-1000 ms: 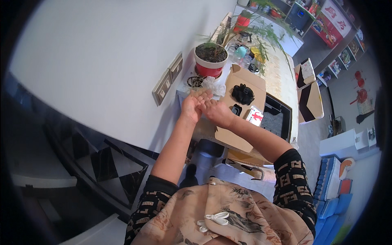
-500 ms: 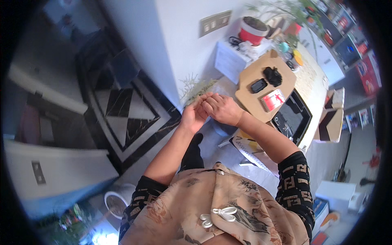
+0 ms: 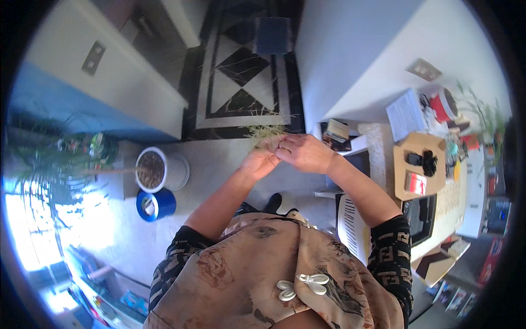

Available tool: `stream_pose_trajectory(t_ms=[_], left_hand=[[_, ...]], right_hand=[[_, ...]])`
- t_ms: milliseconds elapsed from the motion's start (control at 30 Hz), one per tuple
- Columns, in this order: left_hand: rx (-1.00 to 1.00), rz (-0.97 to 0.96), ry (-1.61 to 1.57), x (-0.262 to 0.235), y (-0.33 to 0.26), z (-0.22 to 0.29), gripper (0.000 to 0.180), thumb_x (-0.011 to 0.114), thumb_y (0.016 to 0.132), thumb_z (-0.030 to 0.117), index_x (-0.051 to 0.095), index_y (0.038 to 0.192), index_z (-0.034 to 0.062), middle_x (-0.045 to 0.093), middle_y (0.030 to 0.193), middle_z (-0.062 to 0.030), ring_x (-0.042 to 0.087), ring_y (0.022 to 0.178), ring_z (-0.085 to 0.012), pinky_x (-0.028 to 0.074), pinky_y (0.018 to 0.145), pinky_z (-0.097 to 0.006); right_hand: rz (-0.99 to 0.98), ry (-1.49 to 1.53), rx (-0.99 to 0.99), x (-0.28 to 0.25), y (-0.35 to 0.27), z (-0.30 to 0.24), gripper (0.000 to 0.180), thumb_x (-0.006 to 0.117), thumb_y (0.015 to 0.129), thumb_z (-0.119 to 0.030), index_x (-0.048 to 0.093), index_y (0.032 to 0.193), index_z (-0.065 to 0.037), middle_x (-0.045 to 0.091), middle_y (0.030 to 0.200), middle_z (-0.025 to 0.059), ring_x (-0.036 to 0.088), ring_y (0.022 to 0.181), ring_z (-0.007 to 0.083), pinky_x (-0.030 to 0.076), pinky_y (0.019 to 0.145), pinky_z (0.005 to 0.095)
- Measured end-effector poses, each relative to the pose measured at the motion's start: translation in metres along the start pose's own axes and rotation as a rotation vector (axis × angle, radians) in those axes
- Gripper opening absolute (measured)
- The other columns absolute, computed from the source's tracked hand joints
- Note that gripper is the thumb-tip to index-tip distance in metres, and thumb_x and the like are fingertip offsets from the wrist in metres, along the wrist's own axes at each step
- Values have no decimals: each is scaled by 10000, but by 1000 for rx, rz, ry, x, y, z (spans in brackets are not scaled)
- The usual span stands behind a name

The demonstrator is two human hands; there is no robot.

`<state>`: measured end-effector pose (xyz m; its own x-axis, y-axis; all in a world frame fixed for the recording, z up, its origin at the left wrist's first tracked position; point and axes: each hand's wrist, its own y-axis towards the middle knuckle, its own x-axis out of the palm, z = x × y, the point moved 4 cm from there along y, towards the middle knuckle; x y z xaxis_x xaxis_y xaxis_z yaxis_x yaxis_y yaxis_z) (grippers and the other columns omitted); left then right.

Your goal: The person cleans a countertop and a water dispenser using a cloth, then walks to a storage area and rummages through bags and boxes. The person wipes the countertop and dispenser surfaces, discards debris into a bucket, and searches through stored items without a clear final placement.

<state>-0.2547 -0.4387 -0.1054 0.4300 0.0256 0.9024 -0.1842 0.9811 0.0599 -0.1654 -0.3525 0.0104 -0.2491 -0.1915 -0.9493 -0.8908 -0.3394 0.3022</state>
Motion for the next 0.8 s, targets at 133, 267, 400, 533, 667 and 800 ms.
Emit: stream_pose_trajectory(t_ms=[133, 267, 400, 533, 667, 800], left_hand=[[114, 125, -48, -38, -70, 36, 485, 649, 844, 118, 512, 1291, -11, 601, 1222, -81, 578, 1125, -193, 447, 1004, -339], [211, 229, -112, -71, -154, 77, 311, 615, 905, 113, 584, 1199, 18, 617, 1227, -84, 594, 1112, -188, 473, 972, -338], [348, 348, -136, -99, -250, 126, 244, 588, 938, 131, 616, 1151, 15, 605, 1266, -117, 590, 1134, -209, 472, 985, -356], [439, 448, -186, -134, -361, 167, 257, 585, 942, 138, 608, 1160, 4, 583, 1300, -133, 582, 1153, -231, 461, 1007, -371], [557, 580, -188, -170, -474, 187, 265, 553, 963, 150, 596, 1182, 6, 615, 1229, -107, 597, 1119, -213, 469, 996, -368], [581, 967, -198, -207, -590, 186, 273, 517, 988, 168, 585, 1200, 10, 645, 1128, -84, 617, 1060, -176, 488, 966, -347]], right_hand=[[-117, 93, -126, 37, 63, -37, 178, 590, 753, -128, 578, 920, -67, 649, 934, 89, 649, 912, 267, 549, 776, 361], [-226, 181, -242, 86, 136, -87, 149, 583, 759, -119, 563, 902, -83, 647, 954, 81, 647, 918, 278, 543, 791, 382], [-311, 341, -391, 139, 217, -158, 136, 580, 785, -66, 567, 920, -73, 655, 919, 108, 647, 899, 303, 526, 771, 409], [-377, 518, -500, 201, 298, -241, 109, 606, 785, -61, 583, 887, -91, 651, 882, 90, 648, 858, 303, 530, 735, 408], [-339, 810, -556, 256, 367, -322, 45, 625, 824, -106, 591, 853, -105, 648, 858, 75, 648, 828, 306, 524, 712, 411], [-465, 906, -576, 309, 432, -389, 65, 635, 860, -155, 605, 858, -97, 652, 870, 86, 646, 828, 312, 514, 705, 412]])
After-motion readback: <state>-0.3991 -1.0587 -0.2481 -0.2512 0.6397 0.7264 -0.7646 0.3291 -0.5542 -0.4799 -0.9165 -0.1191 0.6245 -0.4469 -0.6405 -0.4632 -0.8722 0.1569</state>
